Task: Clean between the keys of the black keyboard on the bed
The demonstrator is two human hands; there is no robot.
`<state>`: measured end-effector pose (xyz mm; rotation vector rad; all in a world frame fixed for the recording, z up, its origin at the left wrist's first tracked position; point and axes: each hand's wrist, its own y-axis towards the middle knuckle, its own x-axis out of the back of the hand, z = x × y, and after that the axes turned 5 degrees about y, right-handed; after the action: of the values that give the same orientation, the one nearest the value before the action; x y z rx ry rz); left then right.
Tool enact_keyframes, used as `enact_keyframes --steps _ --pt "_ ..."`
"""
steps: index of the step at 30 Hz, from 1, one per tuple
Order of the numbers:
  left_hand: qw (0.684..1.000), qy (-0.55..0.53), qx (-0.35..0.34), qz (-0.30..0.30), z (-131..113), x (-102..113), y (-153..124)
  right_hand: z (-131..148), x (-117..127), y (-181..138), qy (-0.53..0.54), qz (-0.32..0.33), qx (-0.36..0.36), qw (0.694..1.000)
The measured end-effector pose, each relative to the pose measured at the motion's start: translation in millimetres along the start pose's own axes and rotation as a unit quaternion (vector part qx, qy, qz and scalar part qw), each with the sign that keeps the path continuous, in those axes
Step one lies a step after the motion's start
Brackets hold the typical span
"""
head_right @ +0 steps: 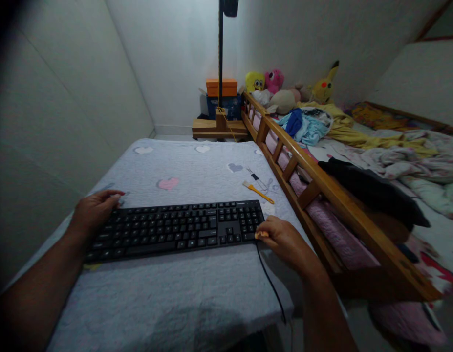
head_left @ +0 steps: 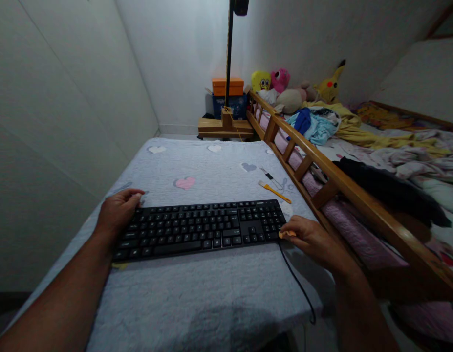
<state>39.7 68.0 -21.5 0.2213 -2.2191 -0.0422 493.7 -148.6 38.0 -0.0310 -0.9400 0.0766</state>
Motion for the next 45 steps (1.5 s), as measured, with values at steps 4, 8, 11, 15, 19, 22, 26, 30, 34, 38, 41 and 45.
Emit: enact_keyframes --steps 4,8,11,15,19,22,26,30,34,38,41,45 --pt "1.0 -0.004 0.002 0.0 1 -1 -1 30 -23 19 0.001 0.015 0.064 0.998" --pt "1.0 -0.015 0.002 0.005 4 -2 0 47 -49 31 -0.031 0.029 0.083 0.996" --pt "1.0 -0.018 -0.008 0.007 8 -4 3 52 -58 33 -0.062 0.032 0.075 0.995" --pt "1.0 -0.013 -0.006 0.009 11 -4 5 51 -55 31 -0.084 0.038 0.062 0.994" --pt "1.0 -0.013 -0.008 0.008 8 -3 3 44 -50 26 -0.082 0.043 0.056 0.994" --pt "1.0 -0.012 -0.007 0.005 6 -2 2 39 -47 24 -0.08 0.045 0.047 0.995" --pt "1.0 -0.008 0.001 0.006 10 -4 5 37 -43 21 -0.074 0.05 0.042 0.995" --pt "1.0 -0.015 -0.008 0.006 15 -6 6 35 -39 19 -0.079 0.053 0.035 0.995" --pt "1.0 -0.014 -0.012 0.002 13 -5 5 30 -33 15 -0.089 0.059 0.023 0.994" --pt "1.0 -0.015 -0.009 0.004 13 -5 6 31 -27 15 -0.086 0.061 0.026 0.994" --pt "1.0 -0.02 -0.01 0.006 16 -7 7 35 -28 22 -0.077 0.042 0.029 0.996" --pt "1.0 -0.029 -0.008 0.005 16 -7 6 42 -43 36 -0.065 0.02 0.047 0.997"
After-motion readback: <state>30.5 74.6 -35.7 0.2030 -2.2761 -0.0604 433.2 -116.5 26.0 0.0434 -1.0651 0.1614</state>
